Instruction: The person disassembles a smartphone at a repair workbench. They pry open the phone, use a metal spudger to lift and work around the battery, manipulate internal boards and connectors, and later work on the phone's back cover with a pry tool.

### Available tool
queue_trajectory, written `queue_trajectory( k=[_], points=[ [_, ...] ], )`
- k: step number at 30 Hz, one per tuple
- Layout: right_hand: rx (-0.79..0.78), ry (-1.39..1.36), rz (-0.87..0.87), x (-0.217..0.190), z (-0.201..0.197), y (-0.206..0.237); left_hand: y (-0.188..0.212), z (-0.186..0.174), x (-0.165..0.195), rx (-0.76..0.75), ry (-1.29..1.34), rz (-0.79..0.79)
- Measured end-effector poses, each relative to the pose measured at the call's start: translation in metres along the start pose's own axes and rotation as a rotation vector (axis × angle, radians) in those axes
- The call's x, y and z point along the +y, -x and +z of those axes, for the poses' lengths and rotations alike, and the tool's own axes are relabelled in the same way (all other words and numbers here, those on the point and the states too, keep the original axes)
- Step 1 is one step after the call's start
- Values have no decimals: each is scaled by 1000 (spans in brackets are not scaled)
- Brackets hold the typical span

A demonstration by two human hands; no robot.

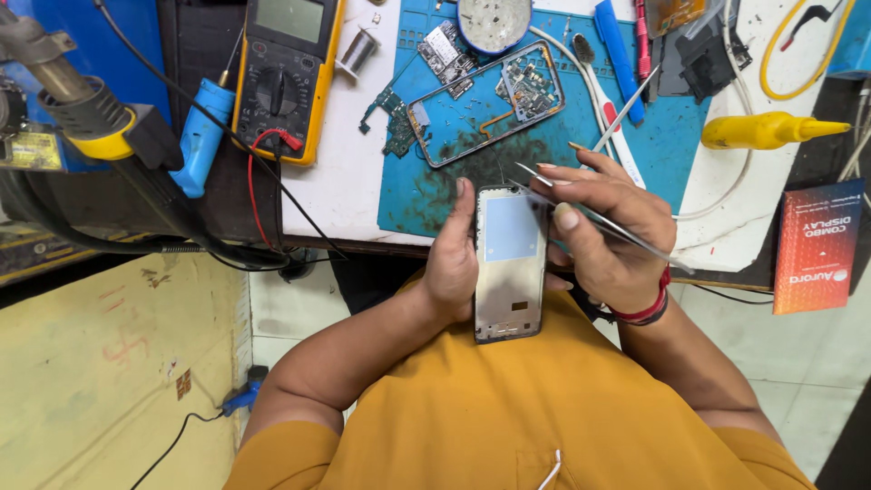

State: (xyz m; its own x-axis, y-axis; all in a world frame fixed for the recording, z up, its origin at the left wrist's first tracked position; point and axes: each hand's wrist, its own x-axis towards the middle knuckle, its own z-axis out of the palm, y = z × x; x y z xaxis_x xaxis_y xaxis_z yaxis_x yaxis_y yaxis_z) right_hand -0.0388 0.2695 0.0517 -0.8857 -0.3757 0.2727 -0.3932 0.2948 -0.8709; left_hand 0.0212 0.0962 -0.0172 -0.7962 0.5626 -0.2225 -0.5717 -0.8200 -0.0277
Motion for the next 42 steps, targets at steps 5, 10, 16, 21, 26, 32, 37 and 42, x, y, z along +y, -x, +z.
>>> queue_trajectory(
  k=[5,10,16,21,26,32,37,42],
  points=[
    [31,-194,66,11,4,10,-1,2,-2,13,-9,1],
    [61,-296,111,16,2,17,-3,6,-5,18,-7,-15],
    [65,-325,142,17,0,23,-3,6,-6,19,-16,-22],
    [94,-365,160,17,2,27,-2,4,-9,9,-19,-26],
    [88,-327,161,18,0,31,-2,3,-10,9,-45,-37],
    [159,-408,206,16,0,39,0,1,-15,26,6,-62],
    [124,-388,147,17,-2,42,2,-2,-17,-37,15,-64],
    [132,-354,152,17,-2,44,3,-3,-18,-33,32,-68]
  ],
)
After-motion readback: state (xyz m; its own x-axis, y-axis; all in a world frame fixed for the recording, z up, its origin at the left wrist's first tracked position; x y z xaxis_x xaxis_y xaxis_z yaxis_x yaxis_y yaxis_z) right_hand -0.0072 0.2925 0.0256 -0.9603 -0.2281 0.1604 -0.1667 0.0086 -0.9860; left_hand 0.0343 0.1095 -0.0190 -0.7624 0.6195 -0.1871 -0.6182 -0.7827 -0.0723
